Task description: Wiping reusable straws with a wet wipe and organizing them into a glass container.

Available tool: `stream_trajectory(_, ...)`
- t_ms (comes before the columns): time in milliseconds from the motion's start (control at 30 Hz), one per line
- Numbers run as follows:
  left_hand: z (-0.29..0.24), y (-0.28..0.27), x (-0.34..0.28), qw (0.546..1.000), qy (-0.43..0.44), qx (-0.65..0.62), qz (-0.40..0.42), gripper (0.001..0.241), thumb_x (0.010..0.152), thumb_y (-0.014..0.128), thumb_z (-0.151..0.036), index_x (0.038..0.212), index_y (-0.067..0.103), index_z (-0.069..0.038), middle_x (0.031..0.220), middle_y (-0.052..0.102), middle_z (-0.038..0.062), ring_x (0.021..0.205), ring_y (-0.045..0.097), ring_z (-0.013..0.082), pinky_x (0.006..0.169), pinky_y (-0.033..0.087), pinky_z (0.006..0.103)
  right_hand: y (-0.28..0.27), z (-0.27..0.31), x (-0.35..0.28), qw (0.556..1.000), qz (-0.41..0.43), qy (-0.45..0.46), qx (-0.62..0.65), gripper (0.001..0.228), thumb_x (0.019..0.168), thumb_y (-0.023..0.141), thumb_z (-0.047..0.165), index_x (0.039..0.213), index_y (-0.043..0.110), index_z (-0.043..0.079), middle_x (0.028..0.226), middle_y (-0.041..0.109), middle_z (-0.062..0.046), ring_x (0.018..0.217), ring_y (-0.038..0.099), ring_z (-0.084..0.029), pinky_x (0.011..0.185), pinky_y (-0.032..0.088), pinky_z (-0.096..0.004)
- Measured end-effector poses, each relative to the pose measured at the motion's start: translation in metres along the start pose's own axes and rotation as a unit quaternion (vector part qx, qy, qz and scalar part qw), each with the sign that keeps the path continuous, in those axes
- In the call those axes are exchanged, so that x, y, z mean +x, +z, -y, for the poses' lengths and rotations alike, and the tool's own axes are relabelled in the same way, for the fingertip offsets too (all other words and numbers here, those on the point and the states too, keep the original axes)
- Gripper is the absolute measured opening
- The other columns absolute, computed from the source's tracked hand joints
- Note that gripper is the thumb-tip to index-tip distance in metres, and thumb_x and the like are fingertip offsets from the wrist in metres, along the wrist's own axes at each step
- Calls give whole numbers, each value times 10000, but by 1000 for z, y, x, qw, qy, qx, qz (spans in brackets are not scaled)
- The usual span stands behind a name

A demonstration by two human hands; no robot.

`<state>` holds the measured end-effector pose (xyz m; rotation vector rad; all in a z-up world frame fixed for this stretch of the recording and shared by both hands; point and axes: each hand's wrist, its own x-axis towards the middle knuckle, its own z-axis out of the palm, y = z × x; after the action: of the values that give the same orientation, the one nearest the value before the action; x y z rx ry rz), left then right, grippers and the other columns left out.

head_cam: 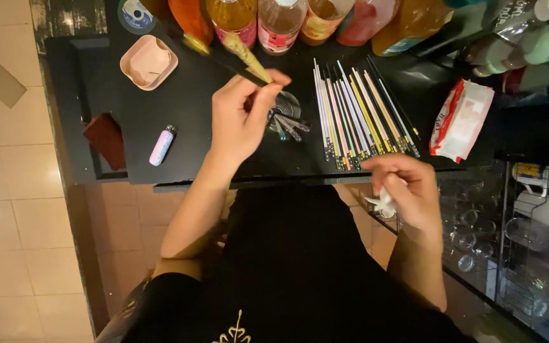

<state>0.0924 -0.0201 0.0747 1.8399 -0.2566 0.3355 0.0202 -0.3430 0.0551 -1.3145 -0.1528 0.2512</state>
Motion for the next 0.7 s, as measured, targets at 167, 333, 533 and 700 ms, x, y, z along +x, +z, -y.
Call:
stream_trajectory(167, 18, -2, -7, 996, -73, 51, 3, 82, 1015, 695, -80, 1066, 753, -53, 863, 678, 80, 661, 563, 177, 620, 438, 284, -4, -18, 8, 991, 12, 85, -98, 309, 1061, 640, 240, 1242, 707, -2, 802, 612, -16, 734, 562, -84, 661, 462, -239)
stream_trajectory(333, 33, 0, -15, 988, -38, 137, 52, 98, 991, 731, -145, 1070, 766, -98, 899, 703, 55, 706, 638, 200, 648, 503, 323, -21, -59, 20, 979, -2, 150, -135, 316, 1024, 623, 256, 1213, 723, 24, 761, 626, -5, 649, 551, -63, 565, 427, -221)
stream_trajectory(533, 33, 2, -15, 981, -98, 150, 76, 161, 938, 768, -188, 1083, 762, -119, 845, 657, 48, 663, 644, 172, 614, 505, 323, -36, -136, 33, 953, -57, 180, -238, 332, 991, 683, 315, 1184, 752, 53, 863, 722, -28, 748, 635, -96, 649, 490, -232)
stream_trajectory(700, 15, -3, -25, 986, -105, 124, 20, 419, 875, 827, -184, 1259, 686, -93, 754, 536, 27, 610, 509, 138, 586, 448, 282, -32, -186, 31, 821, -46, 222, -524, 399, 895, 788, 423, 1154, 749, 121, 928, 753, -108, 791, 726, -227, 654, 547, -337)
